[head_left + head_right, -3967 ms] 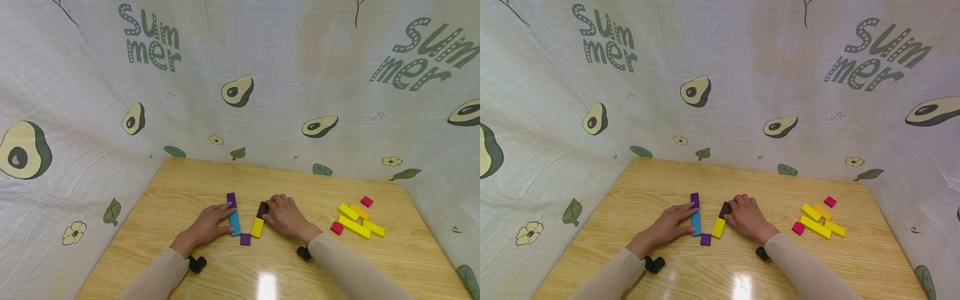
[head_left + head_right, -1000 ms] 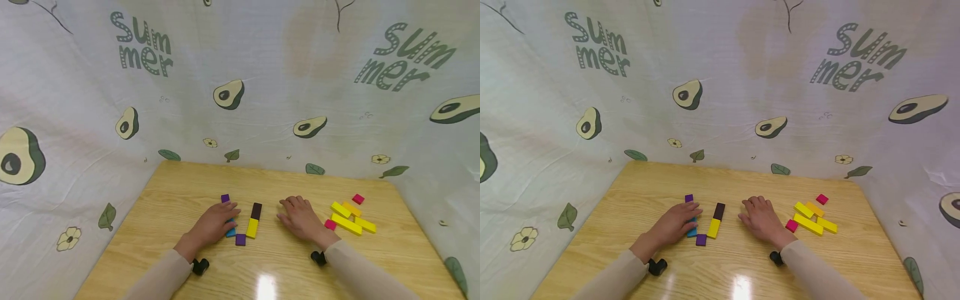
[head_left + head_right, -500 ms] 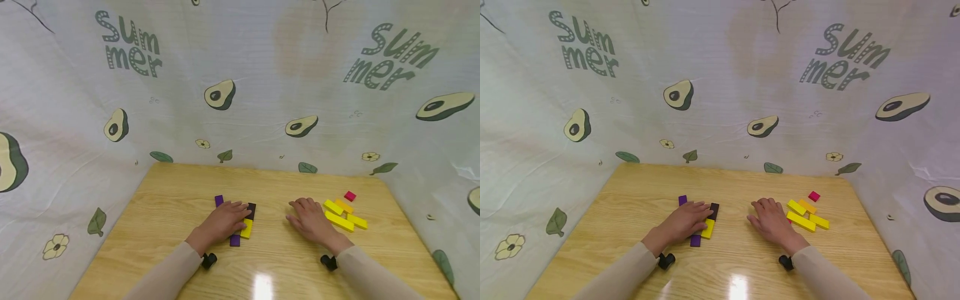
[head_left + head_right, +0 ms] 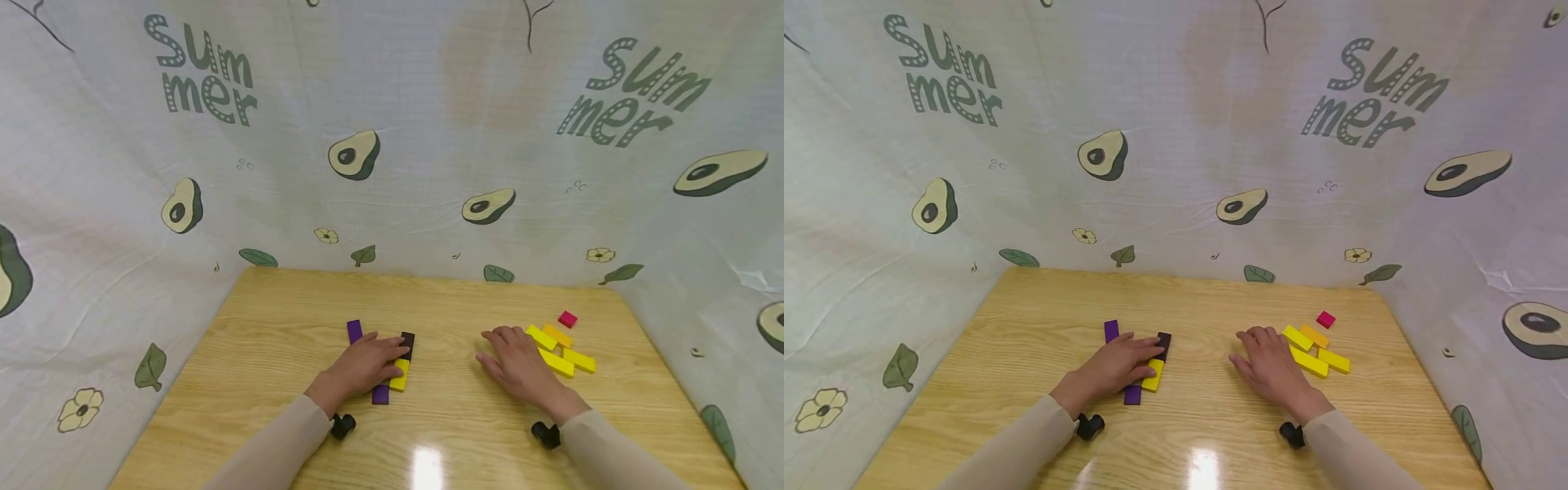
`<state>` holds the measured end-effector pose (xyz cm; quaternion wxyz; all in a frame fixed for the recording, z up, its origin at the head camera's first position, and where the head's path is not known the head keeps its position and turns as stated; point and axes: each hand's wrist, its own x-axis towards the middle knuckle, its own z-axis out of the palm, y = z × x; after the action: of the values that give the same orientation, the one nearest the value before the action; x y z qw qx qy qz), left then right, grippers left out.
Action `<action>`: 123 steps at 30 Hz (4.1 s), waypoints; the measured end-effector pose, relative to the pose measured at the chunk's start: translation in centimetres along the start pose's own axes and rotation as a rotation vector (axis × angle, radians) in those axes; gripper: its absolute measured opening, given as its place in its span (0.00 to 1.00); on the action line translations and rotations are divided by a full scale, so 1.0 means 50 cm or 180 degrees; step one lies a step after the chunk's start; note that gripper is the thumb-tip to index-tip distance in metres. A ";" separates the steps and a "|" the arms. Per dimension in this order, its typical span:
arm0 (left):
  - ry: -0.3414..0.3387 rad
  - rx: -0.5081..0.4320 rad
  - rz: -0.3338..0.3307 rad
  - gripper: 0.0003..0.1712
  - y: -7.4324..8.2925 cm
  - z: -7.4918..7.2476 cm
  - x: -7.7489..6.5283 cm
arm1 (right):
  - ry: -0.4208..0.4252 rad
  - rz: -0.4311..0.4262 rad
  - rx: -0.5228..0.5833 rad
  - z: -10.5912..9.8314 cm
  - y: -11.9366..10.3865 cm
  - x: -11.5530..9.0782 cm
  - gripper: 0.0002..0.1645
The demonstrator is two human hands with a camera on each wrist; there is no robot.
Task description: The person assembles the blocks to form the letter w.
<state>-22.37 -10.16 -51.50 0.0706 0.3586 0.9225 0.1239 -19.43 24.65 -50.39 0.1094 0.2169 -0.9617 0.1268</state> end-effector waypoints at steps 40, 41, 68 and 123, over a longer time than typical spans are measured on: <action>-0.0047 -0.0350 -0.0097 0.29 -0.008 0.002 -0.005 | 0.0026 0.0614 -0.0091 -0.054 0.070 -0.107 0.28; -0.0046 -0.0346 -0.0091 0.29 -0.008 0.002 -0.005 | 0.0025 0.0637 -0.0089 -0.054 0.074 -0.111 0.27; -0.0074 -0.0252 -0.0040 0.30 -0.004 0.002 -0.001 | 0.0083 0.0308 -0.0499 -0.016 0.097 -0.099 0.18; -0.0155 -0.0240 -0.0098 0.31 -0.007 0.002 0.001 | -0.0036 -0.0447 -0.0337 0.054 -0.033 0.154 0.16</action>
<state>-22.60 -10.39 -51.69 0.1084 0.3444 0.9206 0.1487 -25.88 19.41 -50.57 0.1240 0.2784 -0.9501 0.0666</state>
